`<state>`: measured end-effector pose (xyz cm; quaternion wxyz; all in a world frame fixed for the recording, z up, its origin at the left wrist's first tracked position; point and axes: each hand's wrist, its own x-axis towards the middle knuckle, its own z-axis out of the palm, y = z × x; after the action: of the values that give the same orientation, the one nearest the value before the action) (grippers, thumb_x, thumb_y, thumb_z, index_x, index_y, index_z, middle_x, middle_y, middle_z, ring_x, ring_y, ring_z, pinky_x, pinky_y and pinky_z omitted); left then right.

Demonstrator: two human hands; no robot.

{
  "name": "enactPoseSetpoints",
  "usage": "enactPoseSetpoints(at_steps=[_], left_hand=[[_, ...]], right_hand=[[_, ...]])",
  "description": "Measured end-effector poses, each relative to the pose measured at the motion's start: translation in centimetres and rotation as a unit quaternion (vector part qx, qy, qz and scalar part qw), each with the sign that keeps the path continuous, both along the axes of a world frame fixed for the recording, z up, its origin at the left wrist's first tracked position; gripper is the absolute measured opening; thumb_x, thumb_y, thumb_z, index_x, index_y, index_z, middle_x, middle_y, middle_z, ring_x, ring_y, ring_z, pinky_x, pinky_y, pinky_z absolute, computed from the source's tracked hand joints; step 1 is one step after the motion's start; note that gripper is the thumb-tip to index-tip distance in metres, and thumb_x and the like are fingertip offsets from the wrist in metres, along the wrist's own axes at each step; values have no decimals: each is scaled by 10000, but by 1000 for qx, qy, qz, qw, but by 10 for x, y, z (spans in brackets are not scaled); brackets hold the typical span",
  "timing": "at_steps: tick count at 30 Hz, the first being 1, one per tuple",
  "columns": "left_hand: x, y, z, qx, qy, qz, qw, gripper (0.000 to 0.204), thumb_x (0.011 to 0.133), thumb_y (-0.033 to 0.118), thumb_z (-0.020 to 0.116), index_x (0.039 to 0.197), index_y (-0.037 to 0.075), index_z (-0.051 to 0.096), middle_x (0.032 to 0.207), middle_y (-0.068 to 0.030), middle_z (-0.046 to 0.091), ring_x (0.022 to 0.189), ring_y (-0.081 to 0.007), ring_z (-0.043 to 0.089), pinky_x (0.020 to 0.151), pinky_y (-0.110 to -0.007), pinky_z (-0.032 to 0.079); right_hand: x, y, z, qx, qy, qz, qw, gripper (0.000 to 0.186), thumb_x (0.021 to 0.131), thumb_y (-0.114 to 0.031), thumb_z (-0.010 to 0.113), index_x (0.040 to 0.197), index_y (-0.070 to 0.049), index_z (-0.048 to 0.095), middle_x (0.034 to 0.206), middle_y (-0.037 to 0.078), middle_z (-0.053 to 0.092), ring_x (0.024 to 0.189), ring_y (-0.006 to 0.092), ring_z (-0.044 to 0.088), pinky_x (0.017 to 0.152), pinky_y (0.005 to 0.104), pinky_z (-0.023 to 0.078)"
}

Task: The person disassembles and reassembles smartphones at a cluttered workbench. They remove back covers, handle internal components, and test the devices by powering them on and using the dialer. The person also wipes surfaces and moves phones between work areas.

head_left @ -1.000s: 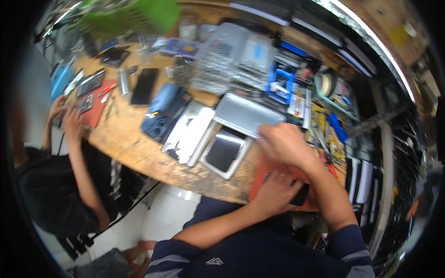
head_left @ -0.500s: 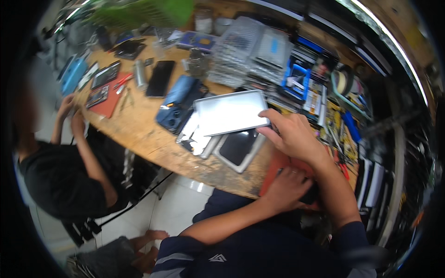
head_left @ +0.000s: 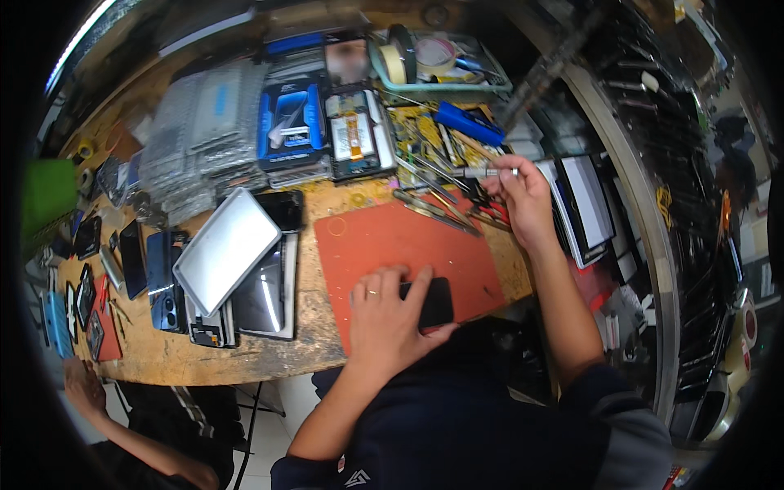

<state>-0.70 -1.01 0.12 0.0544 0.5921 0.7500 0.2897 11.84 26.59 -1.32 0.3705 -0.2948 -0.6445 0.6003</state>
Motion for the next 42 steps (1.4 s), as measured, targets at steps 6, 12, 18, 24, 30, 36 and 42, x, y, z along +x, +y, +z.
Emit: enactPoseSetpoints(at_steps=[6, 12, 18, 24, 30, 36, 42], left_hand=[[-3, -7, 23, 215, -164, -22, 963, 820, 711, 383, 930, 1375, 51, 583, 1216, -162, 562, 1135, -344, 560, 950, -465, 459], [-49, -99, 86, 454, -227, 80, 858, 729, 775, 394, 891, 1326, 40, 572, 1192, -163, 566, 1102, -321, 574, 942, -449, 492], [-113, -133, 112, 392, -171, 173, 887, 716, 776, 367, 883, 1330, 36, 572, 1202, -169, 570, 1112, -326, 576, 954, -450, 488], [-73, -103, 82, 313, -181, 125, 924, 704, 777, 339, 875, 1333, 33, 571, 1213, -175, 574, 1122, -330, 578, 966, -451, 484], [-68, -124, 82, 299, -142, 138, 933, 692, 778, 311, 867, 1337, 30, 571, 1224, -181, 578, 1132, -335, 580, 979, -452, 480], [-139, -197, 85, 246, -90, 285, 922, 682, 778, 284, 859, 1340, 26, 571, 1235, -187, 582, 1142, -339, 582, 991, -454, 477], [-204, -278, 81, 160, -53, 404, 899, 672, 779, 256, 851, 1344, 23, 571, 1246, -193, 585, 1152, -344, 583, 1003, -455, 473]], right_hand=[[4, 30, 3, 377, -181, -45, 907, 281, 931, 64, 608, 1192, 3, 692, 1384, 157, 650, 1321, 290, 606, 1117, 356, 448], [4, 6, 20, 329, -219, 35, 918, 243, 930, 16, 668, 1169, -2, 709, 1111, 171, 723, 1019, 370, 699, 921, 423, 543], [-20, 14, 20, 423, -311, 156, 837, 562, 877, 52, 705, 1422, -21, 589, 1462, 220, 587, 1360, 388, 546, 1150, 443, 434], [-20, 24, 24, 427, -284, 138, 848, 452, 843, 27, 778, 1278, -23, 667, 1271, 164, 639, 1203, 362, 605, 1043, 426, 482], [-15, 33, 24, 487, -204, 106, 842, 181, 863, -55, 782, 1030, -14, 727, 1166, 144, 658, 1111, 350, 622, 983, 430, 491], [-5, 27, 17, 482, -162, 75, 858, 137, 934, -67, 734, 1028, 27, 701, 1127, 151, 691, 1052, 319, 680, 931, 381, 528], [0, 14, 13, 469, -142, 39, 871, 128, 927, -57, 738, 1014, 30, 703, 1067, 144, 703, 1016, 304, 696, 905, 371, 540]])
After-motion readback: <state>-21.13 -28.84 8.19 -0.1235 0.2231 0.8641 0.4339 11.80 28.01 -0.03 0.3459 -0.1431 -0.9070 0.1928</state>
